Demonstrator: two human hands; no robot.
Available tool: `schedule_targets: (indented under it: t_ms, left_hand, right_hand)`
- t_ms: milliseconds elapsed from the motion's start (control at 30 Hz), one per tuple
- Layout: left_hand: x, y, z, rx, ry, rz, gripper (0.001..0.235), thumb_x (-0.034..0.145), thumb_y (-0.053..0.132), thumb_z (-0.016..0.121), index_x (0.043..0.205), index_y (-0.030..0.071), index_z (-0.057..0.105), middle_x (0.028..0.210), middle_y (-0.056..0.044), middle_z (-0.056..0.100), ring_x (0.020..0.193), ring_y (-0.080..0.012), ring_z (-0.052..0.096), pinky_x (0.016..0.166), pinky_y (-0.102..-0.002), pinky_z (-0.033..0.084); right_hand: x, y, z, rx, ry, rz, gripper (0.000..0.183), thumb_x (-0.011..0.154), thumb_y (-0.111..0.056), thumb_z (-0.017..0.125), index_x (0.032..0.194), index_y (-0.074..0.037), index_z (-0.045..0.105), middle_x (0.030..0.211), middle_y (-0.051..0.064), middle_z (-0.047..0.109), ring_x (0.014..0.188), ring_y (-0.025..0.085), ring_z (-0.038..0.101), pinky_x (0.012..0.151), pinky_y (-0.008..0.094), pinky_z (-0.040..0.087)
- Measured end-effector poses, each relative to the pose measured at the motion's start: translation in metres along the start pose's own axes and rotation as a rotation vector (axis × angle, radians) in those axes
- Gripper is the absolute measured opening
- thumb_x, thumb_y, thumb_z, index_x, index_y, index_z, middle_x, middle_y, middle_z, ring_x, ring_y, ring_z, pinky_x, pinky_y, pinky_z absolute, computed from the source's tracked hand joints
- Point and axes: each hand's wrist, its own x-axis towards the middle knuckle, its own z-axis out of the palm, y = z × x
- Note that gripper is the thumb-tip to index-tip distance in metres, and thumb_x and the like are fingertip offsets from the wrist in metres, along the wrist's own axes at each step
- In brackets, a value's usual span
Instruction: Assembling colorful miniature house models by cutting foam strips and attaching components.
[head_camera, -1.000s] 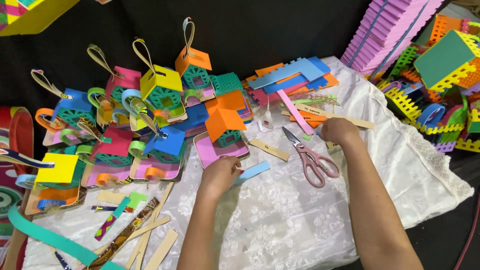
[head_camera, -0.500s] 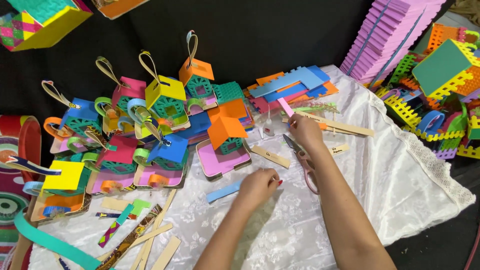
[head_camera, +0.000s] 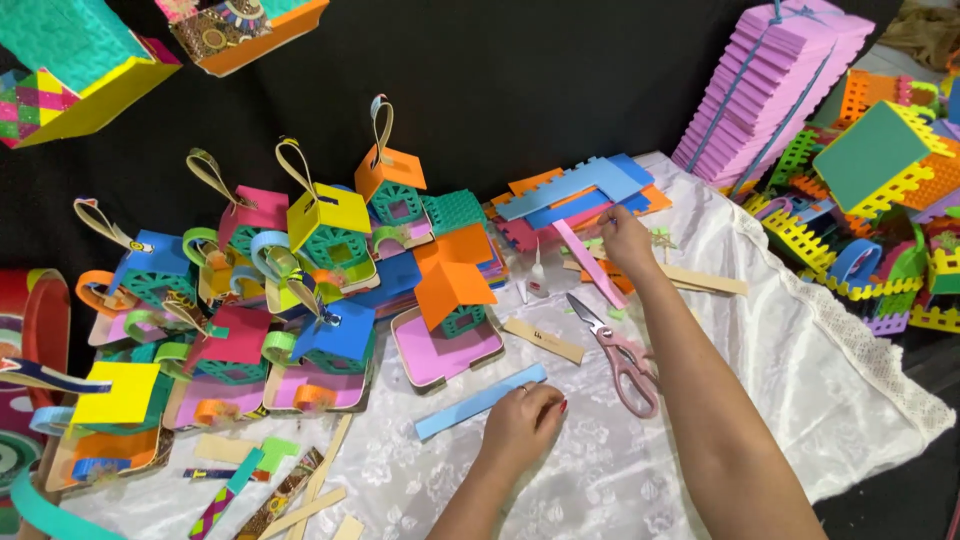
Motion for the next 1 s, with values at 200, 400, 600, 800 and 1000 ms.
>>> schedule_targets:
  t_ms: [200, 400, 600, 800, 1000]
  left_hand:
    - [0.000, 0.006, -0.006, -0.002, 0.031, 0.090, 0.011, 0.097, 0.015, 0.062, 0.099, 0.007, 0.068, 0.087, -0.010, 0.068, 0.077, -0.0308, 0.063, 0.065, -0.042, 0.047]
    - [0.004, 0.029, -0.027, -0.067, -0.028, -0.010, 0.016, 0.097, 0.015, 0.058, 0.101, 0.006, 0.071, 0.087, -0.010, 0.069, 0.076, -0.0305, 0.065, 0.064, -0.042, 0.047]
    - [0.005, 0.021, -0.022, -0.060, -0.076, -0.070, 0.022, 0.100, 0.021, 0.053, 0.101, 0.008, 0.070, 0.088, -0.009, 0.067, 0.078, -0.0301, 0.063, 0.066, -0.044, 0.045]
    - [0.004, 0.010, -0.013, -0.048, -0.082, -0.083, 0.021, 0.099, 0.022, 0.054, 0.103, 0.009, 0.071, 0.092, -0.008, 0.070, 0.082, -0.0294, 0.065, 0.069, -0.044, 0.048]
    - [0.003, 0.004, -0.007, -0.070, -0.054, -0.085, 0.018, 0.098, 0.019, 0.057, 0.102, 0.009, 0.071, 0.098, -0.008, 0.072, 0.084, -0.0285, 0.067, 0.069, -0.043, 0.050]
  right_hand:
    - [0.040, 0.003, 0.026, -0.140, -0.008, -0.176, 0.034, 0.098, -0.026, 0.043, 0.105, -0.007, 0.071, 0.108, 0.014, 0.071, 0.094, 0.030, 0.065, 0.078, 0.042, 0.049]
    - [0.053, -0.046, 0.043, -0.556, -0.121, -0.081, 0.042, 0.102, -0.017, 0.045, 0.132, -0.030, 0.071, 0.126, 0.012, 0.069, 0.105, 0.033, 0.068, 0.075, 0.043, 0.059]
    - [0.052, -0.064, 0.049, -0.580, -0.126, -0.082, 0.055, 0.106, -0.022, 0.048, 0.158, -0.036, 0.040, 0.131, 0.016, 0.063, 0.100, 0.029, 0.067, 0.065, 0.035, 0.055]
    - [0.100, -0.021, 0.086, -0.769, 0.003, -0.574, 0.024, 0.098, -0.040, 0.068, 0.111, -0.022, 0.075, 0.101, 0.007, 0.068, 0.086, 0.031, 0.066, 0.083, 0.049, 0.051]
    - [0.115, -0.017, 0.103, -0.995, 0.046, -0.853, 0.014, 0.093, -0.016, 0.072, 0.105, -0.023, 0.075, 0.089, 0.004, 0.059, 0.070, 0.024, 0.058, 0.078, 0.040, 0.041]
